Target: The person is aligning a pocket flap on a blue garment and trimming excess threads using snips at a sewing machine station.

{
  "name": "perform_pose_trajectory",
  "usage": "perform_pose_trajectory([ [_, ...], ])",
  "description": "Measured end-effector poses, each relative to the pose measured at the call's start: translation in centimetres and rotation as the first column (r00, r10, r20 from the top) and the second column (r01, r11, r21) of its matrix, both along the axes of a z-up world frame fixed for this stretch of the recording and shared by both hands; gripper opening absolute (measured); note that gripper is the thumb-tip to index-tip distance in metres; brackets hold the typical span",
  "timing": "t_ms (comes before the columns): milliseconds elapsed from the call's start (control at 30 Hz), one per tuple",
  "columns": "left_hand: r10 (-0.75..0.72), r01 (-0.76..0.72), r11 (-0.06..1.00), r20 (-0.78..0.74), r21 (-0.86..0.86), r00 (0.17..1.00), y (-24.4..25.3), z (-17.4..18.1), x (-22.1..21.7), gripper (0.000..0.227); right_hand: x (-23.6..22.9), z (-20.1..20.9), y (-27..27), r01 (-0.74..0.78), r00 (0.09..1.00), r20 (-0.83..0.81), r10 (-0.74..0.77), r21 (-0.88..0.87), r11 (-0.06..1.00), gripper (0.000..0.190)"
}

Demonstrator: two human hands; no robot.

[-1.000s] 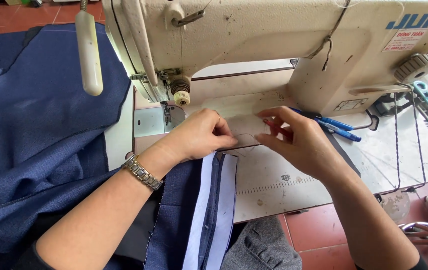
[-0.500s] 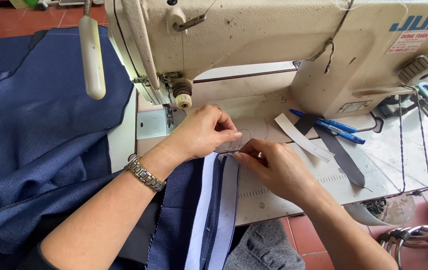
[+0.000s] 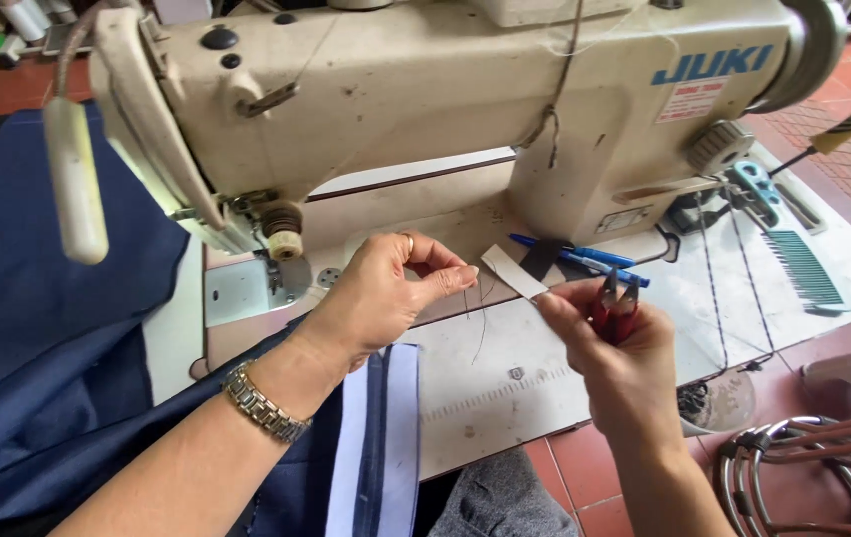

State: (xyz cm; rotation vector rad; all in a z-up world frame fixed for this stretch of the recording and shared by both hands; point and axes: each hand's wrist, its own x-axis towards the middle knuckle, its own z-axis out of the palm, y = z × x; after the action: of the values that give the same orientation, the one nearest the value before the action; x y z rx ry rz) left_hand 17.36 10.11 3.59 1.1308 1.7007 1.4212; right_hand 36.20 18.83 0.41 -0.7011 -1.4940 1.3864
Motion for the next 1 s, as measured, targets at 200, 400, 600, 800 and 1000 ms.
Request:
perform_pose_trajectory([
  [200, -0.056, 0.058, 0.996, 0.021, -0.061, 0.998, 2.3, 1.3, 3.3, 0.009, 1.7, 0.4, 0.9, -0.286, 0.957, -0.159, 0.244, -0.365, 0.886, 0.021],
  [400, -0.215, 0.215, 0.975, -0.012, 0.048, 0.977, 4.4, -0.2, 5.3, 0.01, 4.3, -2.8, 3.3, -0.587, 0.809, -0.358, 0.467, -0.447, 0.675, 0.023],
  [600, -0.224, 0.263, 0.94, -0.188, 0.217, 0.956, 6.0, -1.8, 7.3, 0.013, 6.1, -3.5, 4.6, -0.428, 0.903, -0.251, 0.35, -0.437, 0.791, 0.004],
  [800, 0.044, 0.416, 0.793, -0.722, 0.445, 0.69, 7.0, -2.7, 8.3, 0.018, 8.4, -4.2, 5.8, -0.129, 0.991, -0.014, 0.133, -0.364, 0.923, 0.006],
  [1000, 0.384, 0.644, 0.64, -0.9, 0.42, 0.206, 7.2, -3.0, 8.5, 0.033, 11.4, -2.0, 5.2, 0.082, 0.913, 0.409, -0.015, -0.149, 0.985, 0.007],
])
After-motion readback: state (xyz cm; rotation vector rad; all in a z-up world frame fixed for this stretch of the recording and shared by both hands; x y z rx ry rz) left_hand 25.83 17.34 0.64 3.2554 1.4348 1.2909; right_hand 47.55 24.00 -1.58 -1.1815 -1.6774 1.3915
